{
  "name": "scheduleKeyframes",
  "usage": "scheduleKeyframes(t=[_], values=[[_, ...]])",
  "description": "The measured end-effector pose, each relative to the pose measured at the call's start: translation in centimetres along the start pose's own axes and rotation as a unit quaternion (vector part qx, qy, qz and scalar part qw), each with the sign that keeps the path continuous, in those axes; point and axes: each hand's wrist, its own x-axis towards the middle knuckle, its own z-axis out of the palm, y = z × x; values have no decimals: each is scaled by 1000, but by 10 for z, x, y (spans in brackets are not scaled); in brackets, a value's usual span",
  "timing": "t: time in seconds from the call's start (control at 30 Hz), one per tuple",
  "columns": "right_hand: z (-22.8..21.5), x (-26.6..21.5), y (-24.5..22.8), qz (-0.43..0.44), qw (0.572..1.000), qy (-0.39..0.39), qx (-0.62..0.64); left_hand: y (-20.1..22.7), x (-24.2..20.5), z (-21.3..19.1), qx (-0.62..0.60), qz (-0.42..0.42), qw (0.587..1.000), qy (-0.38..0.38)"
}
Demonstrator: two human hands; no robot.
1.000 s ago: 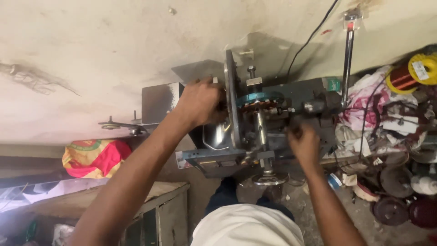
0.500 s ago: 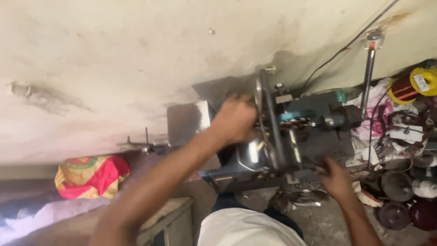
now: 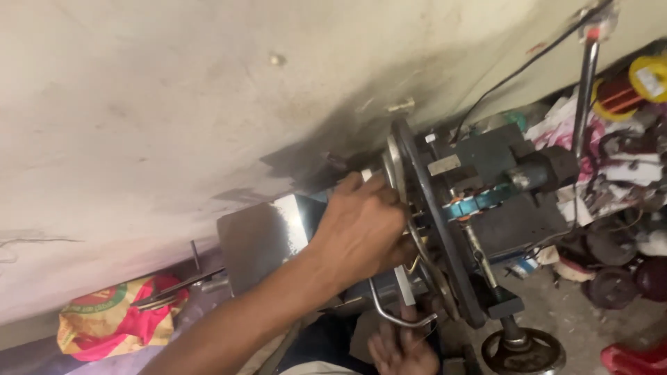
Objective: The person places a stator into a winding machine, secures it with a clamp, and rotates the handle to wind copper wire around the stator core. The person then removes the stator and handles a small metal ring.
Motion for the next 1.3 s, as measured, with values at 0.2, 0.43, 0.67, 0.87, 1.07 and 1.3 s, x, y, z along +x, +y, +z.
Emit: scheduleKeyframes(t=[0.2, 0.43, 0.67, 0.87, 1.07, 1.3], values=[[16, 67, -8, -48, 975, -202, 78, -1, 0, 4, -5, 0, 1000, -8], [16, 68, -23, -2, 973, -199, 121, -2, -13, 16, -2, 24, 998, 52], [-46, 65, -24, -48, 976, -209, 29, 9, -21, 19, 16, 21, 995, 92], [38, 80, -40, 88, 976, -175, 95, 13, -24, 19, 87, 43, 994, 60], [26, 84, -37, 12, 979, -196, 62, 16, -20, 9, 7, 5, 995, 95], [-1, 78, -39, 98, 959, -214, 155, 9, -20, 19, -28, 16, 996, 78]])
